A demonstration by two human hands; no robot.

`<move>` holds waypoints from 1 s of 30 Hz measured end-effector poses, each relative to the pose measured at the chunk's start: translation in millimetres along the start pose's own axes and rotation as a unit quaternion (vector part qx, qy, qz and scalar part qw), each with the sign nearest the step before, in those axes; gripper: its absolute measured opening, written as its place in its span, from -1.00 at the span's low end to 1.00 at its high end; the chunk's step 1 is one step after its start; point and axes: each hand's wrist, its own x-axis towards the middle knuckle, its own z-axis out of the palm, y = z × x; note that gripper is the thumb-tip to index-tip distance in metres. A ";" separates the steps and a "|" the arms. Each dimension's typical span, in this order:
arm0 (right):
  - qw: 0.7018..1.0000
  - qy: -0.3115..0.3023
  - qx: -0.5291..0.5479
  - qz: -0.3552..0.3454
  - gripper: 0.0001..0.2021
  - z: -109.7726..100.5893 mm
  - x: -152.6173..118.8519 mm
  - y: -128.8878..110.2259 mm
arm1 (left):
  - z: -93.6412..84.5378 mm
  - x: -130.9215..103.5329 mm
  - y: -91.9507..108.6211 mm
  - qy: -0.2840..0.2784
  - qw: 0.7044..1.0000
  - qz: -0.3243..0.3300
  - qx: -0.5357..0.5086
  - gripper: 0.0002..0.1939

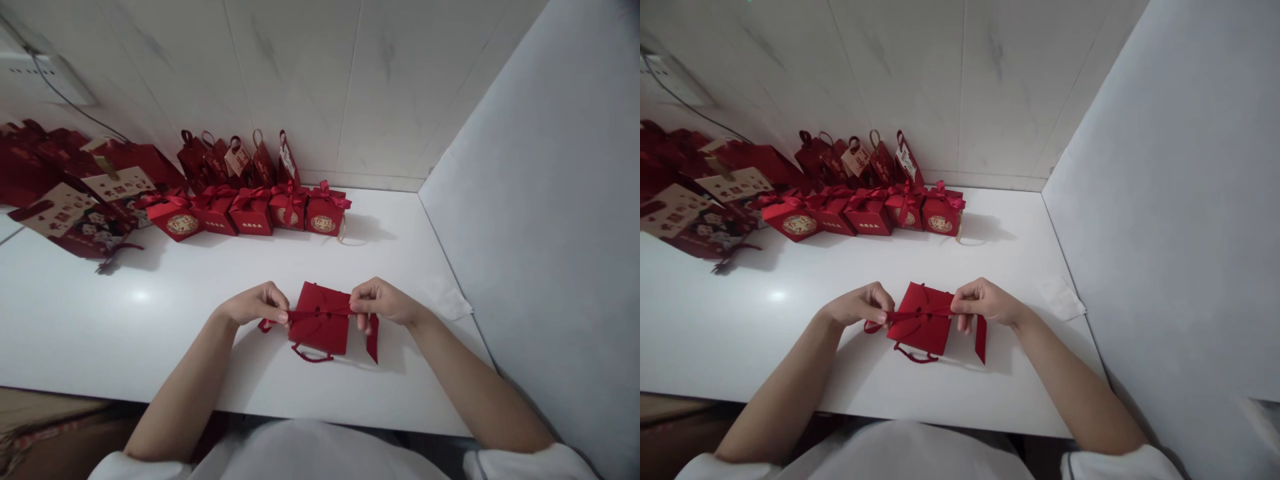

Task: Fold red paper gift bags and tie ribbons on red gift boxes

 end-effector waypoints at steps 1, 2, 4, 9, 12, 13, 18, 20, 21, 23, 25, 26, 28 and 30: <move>1.000 -0.002 0.010 -0.010 -0.75 -0.7 0.2 -0.1 | -0.9 0.0 0.5 -0.009 1.000 0.015 0.003 -0.77; 1.000 -0.006 0.017 -0.018 -0.76 -1.2 0.1 -0.5 | -1.0 0.0 1.7 -0.016 0.999 0.038 0.007 -0.75; 0.999 -0.018 0.024 -0.027 -0.78 -2.2 -1.0 -0.9 | 2.1 0.5 6.2 -0.018 0.995 0.100 0.018 -0.73; 0.998 -0.020 0.031 -0.050 -0.81 -4.3 -3.7 2.4 | 21.3 7.5 25.2 0.038 0.971 0.231 0.041 -0.83; 0.996 -0.010 0.051 -0.067 -0.83 -6.4 -2.2 6.8 | 26.0 15.7 33.4 0.050 0.947 0.299 0.104 -0.88; 0.996 -0.005 0.059 -0.071 -0.84 -7.4 -1.2 8.4 | 25.7 18.6 34.4 0.052 0.942 0.310 0.122 -0.89; 0.993 0.035 0.087 -0.070 -0.84 -14.3 4.4 12.0 | 18.2 28.6 31.8 0.095 0.939 0.286 0.162 -0.87; 0.993 0.045 0.082 -0.067 -0.82 -18.3 7.1 9.7 | 15.3 31.0 32.2 0.113 0.939 0.273 0.177 -0.82; 0.994 0.047 0.076 -0.067 -0.82 -20.4 8.5 7.8 | 14.1 32.4 33.3 0.124 0.938 0.271 0.179 -0.83; 0.995 0.041 0.064 -0.071 -0.82 -24.0 11.4 3.0 | 12.7 35.9 36.2 0.146 0.936 0.270 0.174 -0.90; 0.996 0.029 0.055 -0.068 -0.81 -26.0 14.1 -2.0 | 12.5 40.2 38.9 0.169 0.935 0.265 0.163 -0.90; 0.996 0.025 0.052 -0.068 -0.80 -26.1 15.3 -4.2 | 12.7 42.4 39.6 0.181 0.934 0.263 0.160 -0.88; 0.995 0.025 0.047 -0.080 -0.80 -24.7 17.3 -8.2 | 13.9 46.3 39.7 0.201 0.929 0.261 0.169 -0.88; 0.993 0.031 0.038 -0.106 -0.82 -21.4 18.7 -11.8 | 15.4 48.9 38.4 0.219 0.921 0.260 0.189 -0.86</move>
